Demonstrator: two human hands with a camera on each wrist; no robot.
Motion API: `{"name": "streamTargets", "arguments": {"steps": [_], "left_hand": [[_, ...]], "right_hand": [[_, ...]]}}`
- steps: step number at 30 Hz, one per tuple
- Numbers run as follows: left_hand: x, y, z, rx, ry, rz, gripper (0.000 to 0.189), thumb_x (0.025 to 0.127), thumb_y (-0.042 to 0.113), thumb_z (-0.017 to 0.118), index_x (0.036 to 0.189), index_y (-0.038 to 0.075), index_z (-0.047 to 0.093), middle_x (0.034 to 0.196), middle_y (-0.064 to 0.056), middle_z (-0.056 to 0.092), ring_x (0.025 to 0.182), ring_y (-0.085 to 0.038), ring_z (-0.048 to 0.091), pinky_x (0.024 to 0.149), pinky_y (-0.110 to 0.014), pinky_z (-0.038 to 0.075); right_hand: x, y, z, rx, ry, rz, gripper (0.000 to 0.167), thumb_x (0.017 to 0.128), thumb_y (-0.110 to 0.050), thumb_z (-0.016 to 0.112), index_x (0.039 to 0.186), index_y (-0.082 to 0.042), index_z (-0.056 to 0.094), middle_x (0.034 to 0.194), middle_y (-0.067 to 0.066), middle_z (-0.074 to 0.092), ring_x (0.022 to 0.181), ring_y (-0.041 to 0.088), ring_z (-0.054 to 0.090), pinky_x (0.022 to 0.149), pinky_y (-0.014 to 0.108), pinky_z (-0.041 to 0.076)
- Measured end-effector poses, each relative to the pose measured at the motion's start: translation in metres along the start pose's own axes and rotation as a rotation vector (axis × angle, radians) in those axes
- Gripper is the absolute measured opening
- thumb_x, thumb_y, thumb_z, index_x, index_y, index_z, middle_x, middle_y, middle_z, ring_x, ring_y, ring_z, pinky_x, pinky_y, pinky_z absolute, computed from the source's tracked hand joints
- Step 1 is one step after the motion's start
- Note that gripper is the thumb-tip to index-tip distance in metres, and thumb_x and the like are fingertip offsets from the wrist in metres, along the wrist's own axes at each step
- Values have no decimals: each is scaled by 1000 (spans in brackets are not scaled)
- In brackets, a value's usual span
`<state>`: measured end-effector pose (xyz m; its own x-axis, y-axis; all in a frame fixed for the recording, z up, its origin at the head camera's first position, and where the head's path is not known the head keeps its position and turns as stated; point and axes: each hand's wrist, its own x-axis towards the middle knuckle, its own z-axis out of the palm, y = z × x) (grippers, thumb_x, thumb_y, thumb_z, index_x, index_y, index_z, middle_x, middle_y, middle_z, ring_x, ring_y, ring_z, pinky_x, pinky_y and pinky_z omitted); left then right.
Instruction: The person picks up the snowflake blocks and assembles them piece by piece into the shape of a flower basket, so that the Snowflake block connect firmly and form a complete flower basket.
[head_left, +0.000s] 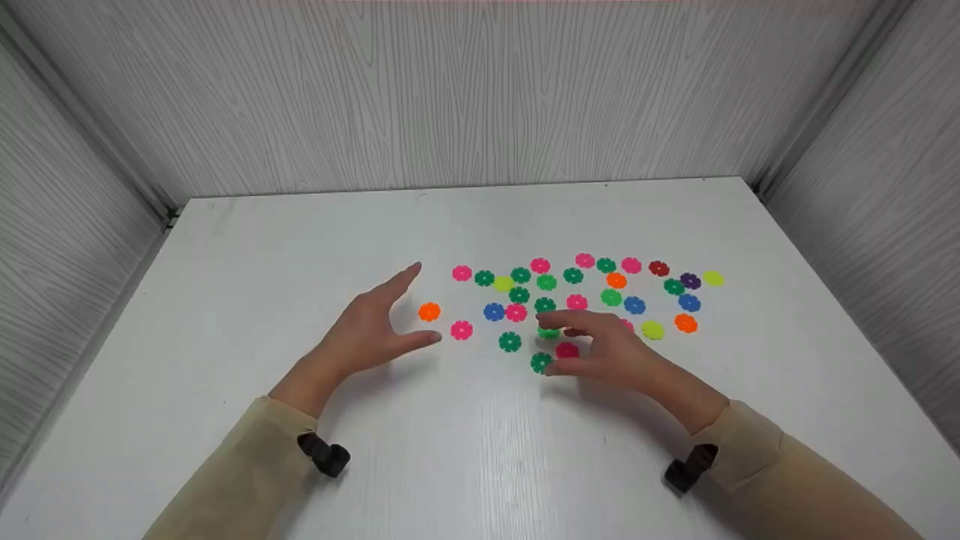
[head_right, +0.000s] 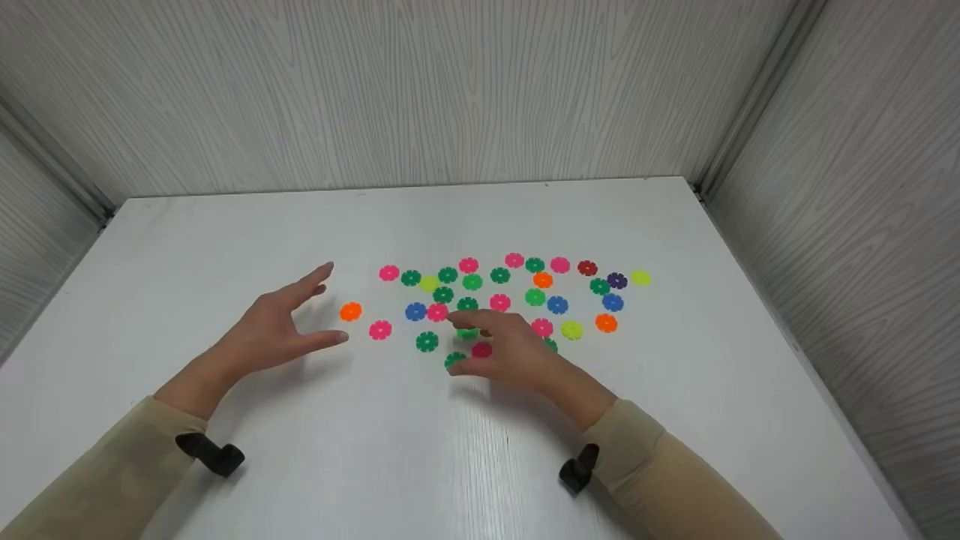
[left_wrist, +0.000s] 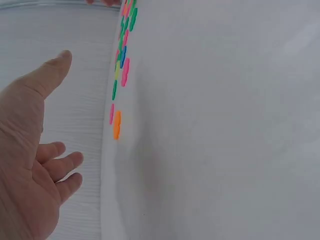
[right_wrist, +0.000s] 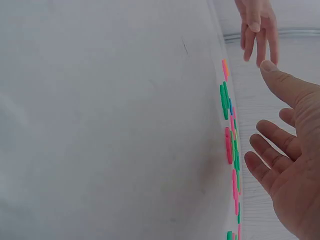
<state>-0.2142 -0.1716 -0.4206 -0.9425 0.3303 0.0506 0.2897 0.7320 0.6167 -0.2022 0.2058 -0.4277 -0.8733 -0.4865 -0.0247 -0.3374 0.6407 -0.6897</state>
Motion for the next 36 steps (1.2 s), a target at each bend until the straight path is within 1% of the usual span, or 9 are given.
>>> {"name": "streamTargets", "arguments": {"steps": [4,6,8,11,15,18,23,28,36], "left_hand": [[12,-8,-2,-201,-18,-48,105,85,45,90,169,34,28,163,-7,48,144,-26,53,116,-51,44],[18,-12,-2,-299,-28,-72,104,84,41,91,168,34,31,162,-6,49,142,-24,55,116,-49,44],[23,-17,-3,-367,-34,-94,102,85,38,92,168,31,33,159,-6,52,139,-23,57,116,-46,45],[29,-25,-2,-410,-46,-112,97,86,33,91,167,26,36,153,-5,56,136,-22,59,116,-44,45],[33,-34,-1,-398,-75,-112,91,87,30,90,164,18,42,148,-4,60,134,-22,57,115,-43,45],[35,-38,0,-371,-96,-99,83,88,28,90,160,15,49,147,-4,61,134,-23,55,114,-43,43],[38,-44,4,-320,-111,-79,67,90,23,87,151,16,60,146,-3,61,134,-24,53,115,-43,43],[39,-45,9,-272,-122,-60,55,94,20,82,147,16,65,147,-3,57,138,-25,50,117,-44,43],[40,-43,12,-226,-140,-77,37,99,21,77,135,18,73,147,-3,52,142,-28,44,120,-49,40]], "right_hand": [[2,4,3,24,-7,-10,72,81,-34,95,145,-23,66,137,-7,68,122,20,65,91,38,62],[2,6,4,27,-10,-11,68,81,-34,94,143,-23,67,135,-9,69,119,18,66,92,36,61],[3,7,5,15,-17,-12,66,82,-35,94,142,-24,68,133,-10,69,119,17,65,93,35,60],[5,9,6,-6,-32,-7,64,81,-36,94,139,-28,70,128,-14,69,116,14,64,91,33,60],[7,11,6,-26,-60,-26,59,80,-33,95,135,-31,73,124,-16,68,113,15,62,89,32,60],[8,14,6,-21,-79,-55,57,80,-31,95,133,-32,74,126,-14,68,119,16,61,91,33,60],[10,19,7,-14,-95,-98,53,82,-29,94,131,-32,76,131,-10,66,129,19,58,94,36,60],[10,21,8,-17,-107,-105,51,82,-29,94,130,-30,77,134,-7,64,132,21,54,92,36,61],[13,23,7,-9,-116,-141,46,85,-28,92,129,-27,78,133,-7,65,132,20,55,92,34,60]]}}
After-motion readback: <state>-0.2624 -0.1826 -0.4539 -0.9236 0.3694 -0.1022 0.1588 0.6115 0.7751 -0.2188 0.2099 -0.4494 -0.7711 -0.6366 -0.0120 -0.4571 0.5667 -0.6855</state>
